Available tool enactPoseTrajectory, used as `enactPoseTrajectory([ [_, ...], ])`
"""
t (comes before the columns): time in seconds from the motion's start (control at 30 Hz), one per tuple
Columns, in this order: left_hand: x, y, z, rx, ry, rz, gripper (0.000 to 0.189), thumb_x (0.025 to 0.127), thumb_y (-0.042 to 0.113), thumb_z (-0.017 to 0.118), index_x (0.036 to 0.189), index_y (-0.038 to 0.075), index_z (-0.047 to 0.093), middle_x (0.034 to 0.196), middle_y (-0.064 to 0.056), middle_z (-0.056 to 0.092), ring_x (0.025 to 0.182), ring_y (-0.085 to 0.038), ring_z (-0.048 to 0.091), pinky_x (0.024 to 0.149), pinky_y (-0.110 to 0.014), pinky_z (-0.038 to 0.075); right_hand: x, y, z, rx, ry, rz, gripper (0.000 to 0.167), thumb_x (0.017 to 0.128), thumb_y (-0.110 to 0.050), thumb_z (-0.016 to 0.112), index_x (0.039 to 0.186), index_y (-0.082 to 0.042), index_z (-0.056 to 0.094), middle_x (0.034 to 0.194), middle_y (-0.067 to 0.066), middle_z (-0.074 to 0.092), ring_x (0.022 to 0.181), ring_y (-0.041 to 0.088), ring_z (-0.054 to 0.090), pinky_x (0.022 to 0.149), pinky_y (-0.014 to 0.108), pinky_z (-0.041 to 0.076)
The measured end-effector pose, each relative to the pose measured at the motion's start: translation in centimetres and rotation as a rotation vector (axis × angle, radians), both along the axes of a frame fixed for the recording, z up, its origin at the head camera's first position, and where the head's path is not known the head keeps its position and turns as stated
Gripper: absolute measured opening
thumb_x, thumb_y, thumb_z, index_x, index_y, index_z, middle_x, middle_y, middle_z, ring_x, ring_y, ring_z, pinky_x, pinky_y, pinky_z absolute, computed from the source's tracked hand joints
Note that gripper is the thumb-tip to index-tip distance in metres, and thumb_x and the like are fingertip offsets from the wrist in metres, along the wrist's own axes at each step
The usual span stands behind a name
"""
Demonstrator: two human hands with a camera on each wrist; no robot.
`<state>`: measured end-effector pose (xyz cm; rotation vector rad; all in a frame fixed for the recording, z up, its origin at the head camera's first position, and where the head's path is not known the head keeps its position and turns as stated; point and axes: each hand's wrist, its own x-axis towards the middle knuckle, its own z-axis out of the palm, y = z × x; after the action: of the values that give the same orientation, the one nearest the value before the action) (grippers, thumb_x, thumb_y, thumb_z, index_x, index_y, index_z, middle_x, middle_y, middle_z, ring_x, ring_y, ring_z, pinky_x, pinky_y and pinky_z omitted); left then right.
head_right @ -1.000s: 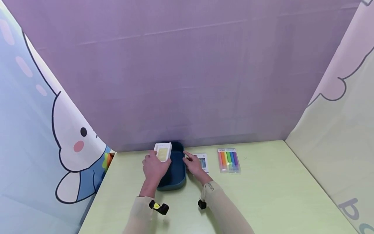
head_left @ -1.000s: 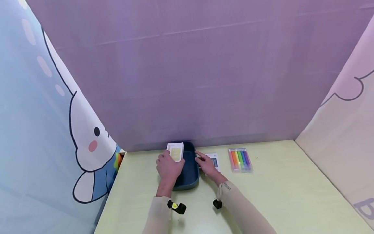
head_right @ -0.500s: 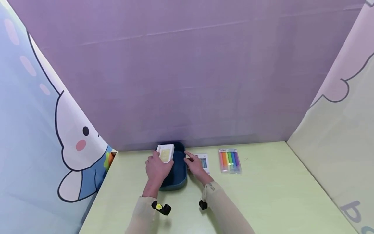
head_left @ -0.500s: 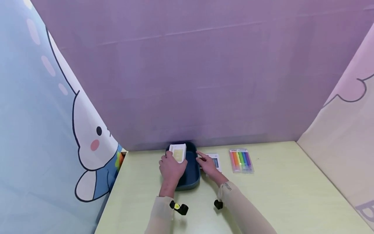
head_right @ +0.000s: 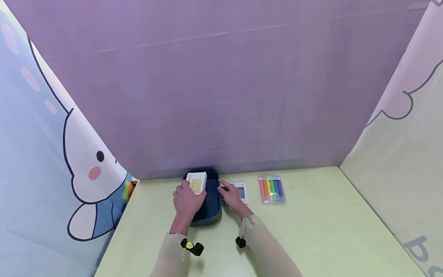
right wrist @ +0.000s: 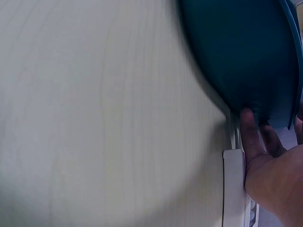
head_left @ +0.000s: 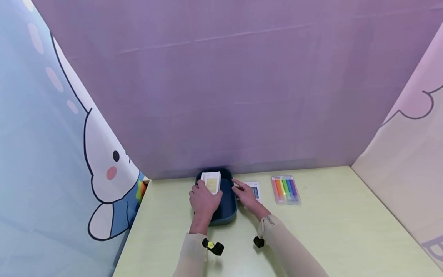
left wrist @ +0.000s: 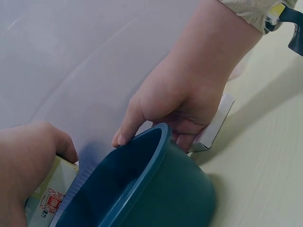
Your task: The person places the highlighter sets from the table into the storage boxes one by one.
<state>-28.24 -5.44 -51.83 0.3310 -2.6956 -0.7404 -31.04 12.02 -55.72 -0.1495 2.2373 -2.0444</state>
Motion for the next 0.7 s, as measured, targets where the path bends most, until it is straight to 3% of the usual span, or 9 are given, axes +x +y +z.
enactPoseTrajectory([
  [0.17, 0.1, 0.0, 0.0, -0.005, 0.002, -0.008, 0.080, 0.071, 0.057, 0.072, 0.122, 0.003, 0.043, 0.104, -0.022, 0.051, 0.090, -0.039, 0.049, 0.076, -0.051, 0.044, 0.8, -0.1, 1.3, 0.006, 0.010, -0.002, 0.044, 0.101, -0.012, 0.053, 0.143, -0.001, 0.046, 0.130, 0.029, 0.052, 0.107, 0.039, 0.060, 0.084, 0.042, 0.052],
  [0.4, -0.1, -0.1, -0.5, -0.017, 0.002, -0.007, 0.081, 0.071, 0.058, 0.072, 0.122, 0.002, 0.043, 0.102, -0.022, 0.050, 0.089, -0.040, 0.049, 0.075, -0.051, 0.044, -0.5, -0.1, -1.4, 0.011, 0.019, -0.032, 0.045, 0.101, -0.019, 0.055, 0.143, -0.007, 0.048, 0.131, 0.026, 0.053, 0.106, 0.035, 0.062, 0.083, 0.040, 0.052],
  [0.53, -0.2, 0.0, -0.7, -0.019, 0.013, -0.004, 0.081, 0.073, 0.058, 0.071, 0.125, 0.003, 0.042, 0.106, -0.023, 0.050, 0.091, -0.041, 0.049, 0.076, -0.052, 0.044, -0.8, -0.2, -1.7, 0.017, 0.002, -0.046, 0.044, 0.101, -0.021, 0.055, 0.144, -0.012, 0.049, 0.132, 0.022, 0.054, 0.108, 0.032, 0.061, 0.086, 0.041, 0.051],
  [0.7, -0.3, 0.1, -0.5, -0.014, 0.040, -0.025, 0.089, 0.078, 0.065, 0.065, 0.140, 0.006, 0.038, 0.127, -0.025, 0.045, 0.107, -0.045, 0.043, 0.086, -0.059, 0.041, -0.9, -0.1, -1.7, 0.028, -0.018, -0.057, 0.043, 0.100, -0.021, 0.056, 0.143, -0.016, 0.052, 0.133, 0.018, 0.054, 0.108, 0.030, 0.061, 0.088, 0.041, 0.050],
])
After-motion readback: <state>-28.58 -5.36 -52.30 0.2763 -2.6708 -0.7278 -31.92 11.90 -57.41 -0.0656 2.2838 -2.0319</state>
